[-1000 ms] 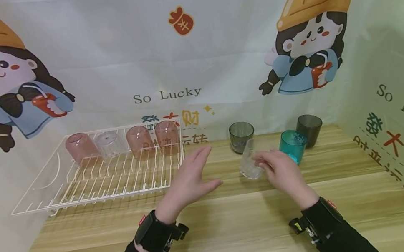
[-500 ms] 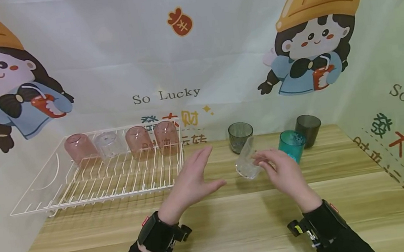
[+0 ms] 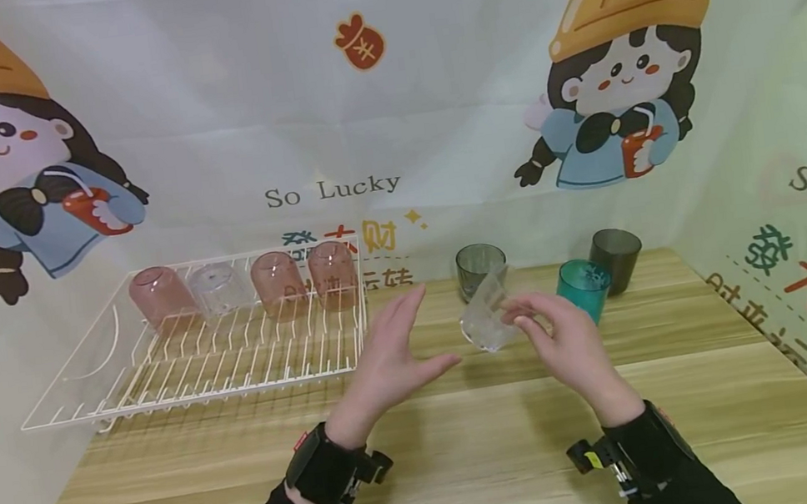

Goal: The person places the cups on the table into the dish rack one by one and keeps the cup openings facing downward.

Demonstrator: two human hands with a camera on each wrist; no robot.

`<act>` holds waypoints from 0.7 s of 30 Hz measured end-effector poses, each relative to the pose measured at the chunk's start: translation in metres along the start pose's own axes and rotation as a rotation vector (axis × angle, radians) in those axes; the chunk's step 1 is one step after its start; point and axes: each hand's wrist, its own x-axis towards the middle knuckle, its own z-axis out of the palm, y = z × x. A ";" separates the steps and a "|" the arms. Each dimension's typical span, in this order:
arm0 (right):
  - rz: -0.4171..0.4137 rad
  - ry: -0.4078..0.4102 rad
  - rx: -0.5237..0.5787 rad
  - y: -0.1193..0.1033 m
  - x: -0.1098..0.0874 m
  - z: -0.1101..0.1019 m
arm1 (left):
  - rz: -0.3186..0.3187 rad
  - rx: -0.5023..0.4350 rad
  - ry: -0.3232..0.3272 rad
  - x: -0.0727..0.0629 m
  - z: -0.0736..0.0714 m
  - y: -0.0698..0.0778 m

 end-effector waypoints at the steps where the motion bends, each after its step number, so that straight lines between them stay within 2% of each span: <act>1: 0.002 0.005 0.014 -0.001 0.000 0.000 | -0.005 -0.018 0.005 0.000 0.001 0.000; 10: 0.031 0.072 0.149 -0.012 0.001 -0.004 | -0.102 -0.161 0.036 0.002 0.006 0.005; 21: 0.149 0.135 0.359 -0.022 0.002 -0.005 | -0.099 -0.288 0.077 0.004 0.009 0.012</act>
